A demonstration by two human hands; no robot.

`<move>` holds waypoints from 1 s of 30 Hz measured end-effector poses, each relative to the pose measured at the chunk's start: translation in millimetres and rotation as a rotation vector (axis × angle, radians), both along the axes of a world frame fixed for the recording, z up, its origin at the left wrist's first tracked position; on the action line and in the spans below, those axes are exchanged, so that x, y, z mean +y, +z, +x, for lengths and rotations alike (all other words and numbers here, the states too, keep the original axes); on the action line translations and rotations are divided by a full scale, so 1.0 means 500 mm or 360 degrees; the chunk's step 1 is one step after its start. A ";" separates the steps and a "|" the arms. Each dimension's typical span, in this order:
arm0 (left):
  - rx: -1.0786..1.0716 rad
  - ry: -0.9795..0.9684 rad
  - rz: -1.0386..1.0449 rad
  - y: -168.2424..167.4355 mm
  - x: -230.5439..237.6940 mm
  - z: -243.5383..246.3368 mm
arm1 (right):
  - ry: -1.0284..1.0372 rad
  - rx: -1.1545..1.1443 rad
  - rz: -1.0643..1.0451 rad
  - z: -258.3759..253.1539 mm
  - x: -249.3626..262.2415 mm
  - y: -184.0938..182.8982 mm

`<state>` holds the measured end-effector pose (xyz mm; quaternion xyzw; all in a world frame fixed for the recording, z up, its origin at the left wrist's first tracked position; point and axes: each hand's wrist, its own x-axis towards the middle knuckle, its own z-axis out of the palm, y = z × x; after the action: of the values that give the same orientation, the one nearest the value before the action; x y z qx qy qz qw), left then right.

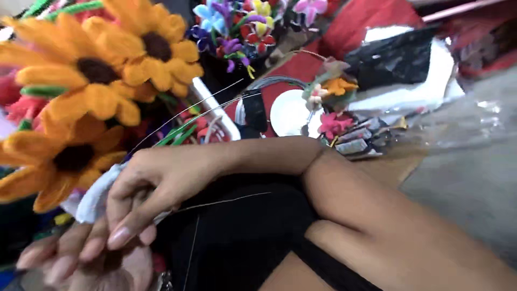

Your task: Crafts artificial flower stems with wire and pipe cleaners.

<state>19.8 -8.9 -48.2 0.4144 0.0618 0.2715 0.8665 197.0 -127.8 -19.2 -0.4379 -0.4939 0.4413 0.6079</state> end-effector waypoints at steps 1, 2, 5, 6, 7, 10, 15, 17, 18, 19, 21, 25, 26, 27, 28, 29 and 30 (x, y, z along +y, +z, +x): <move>-0.0034 -0.0058 -0.0059 0.004 0.004 0.009 | -0.0047 -0.0058 0.0006 0.004 0.000 0.001; -0.0023 -0.0100 -0.0055 0.009 0.010 0.018 | -0.0125 -0.0180 -0.0004 0.008 0.000 0.005; 0.0090 -0.0045 0.0199 0.025 0.026 0.039 | -0.0432 -0.0544 0.0110 0.023 0.008 0.004; 0.0141 0.0020 0.0318 0.032 0.025 0.046 | -0.0507 -0.0658 0.0122 0.030 0.005 0.008; 0.0178 0.0083 0.0416 0.036 0.025 0.052 | -0.0542 -0.0747 0.0123 0.039 0.000 0.015; 0.0194 0.0096 0.0557 0.044 0.021 0.070 | -0.0583 -0.0858 0.0133 0.056 -0.018 0.023; 0.0339 0.0078 0.0421 0.051 -0.019 0.093 | -0.0475 -0.0863 -0.0090 0.080 -0.059 0.038; 0.0369 0.0069 0.0167 0.060 -0.035 0.100 | -0.0515 -0.0842 -0.0025 0.086 -0.071 0.025; 0.0372 0.0066 0.0070 0.064 -0.041 0.100 | -0.0575 -0.0802 0.0084 0.088 -0.075 0.011; 0.0368 0.0055 -0.0011 0.064 -0.043 0.097 | -0.0623 -0.0769 0.0189 0.093 -0.080 -0.001; 0.0330 -0.0005 -0.0133 0.059 -0.045 0.087 | -0.0737 -0.0704 0.0398 0.106 -0.103 -0.014; 0.0273 -0.0030 -0.0311 0.054 -0.044 0.071 | -0.1179 -0.0569 0.0476 0.164 -0.233 -0.025; 0.0260 -0.0038 -0.0322 0.054 -0.038 0.066 | -0.1427 -0.0576 0.0444 0.184 -0.274 -0.046; 0.0250 -0.0040 -0.0320 0.052 -0.031 0.060 | -0.1693 -0.0587 0.0351 0.204 -0.313 -0.076; 0.0239 -0.0036 -0.0332 0.051 -0.023 0.054 | -0.1947 -0.0581 0.0195 0.222 -0.346 -0.117; 0.0217 -0.0042 -0.0342 0.049 -0.015 0.048 | -0.2130 -0.0568 -0.0079 0.236 -0.375 -0.166; 0.0197 -0.0052 -0.0351 0.046 -0.007 0.045 | -0.2172 -0.0530 -0.0463 0.242 -0.401 -0.219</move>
<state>42.1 -12.6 -25.3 0.3335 0.1378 0.2229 0.9056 317.9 -328.2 -128.7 -0.7872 -0.1322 -0.0487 0.6003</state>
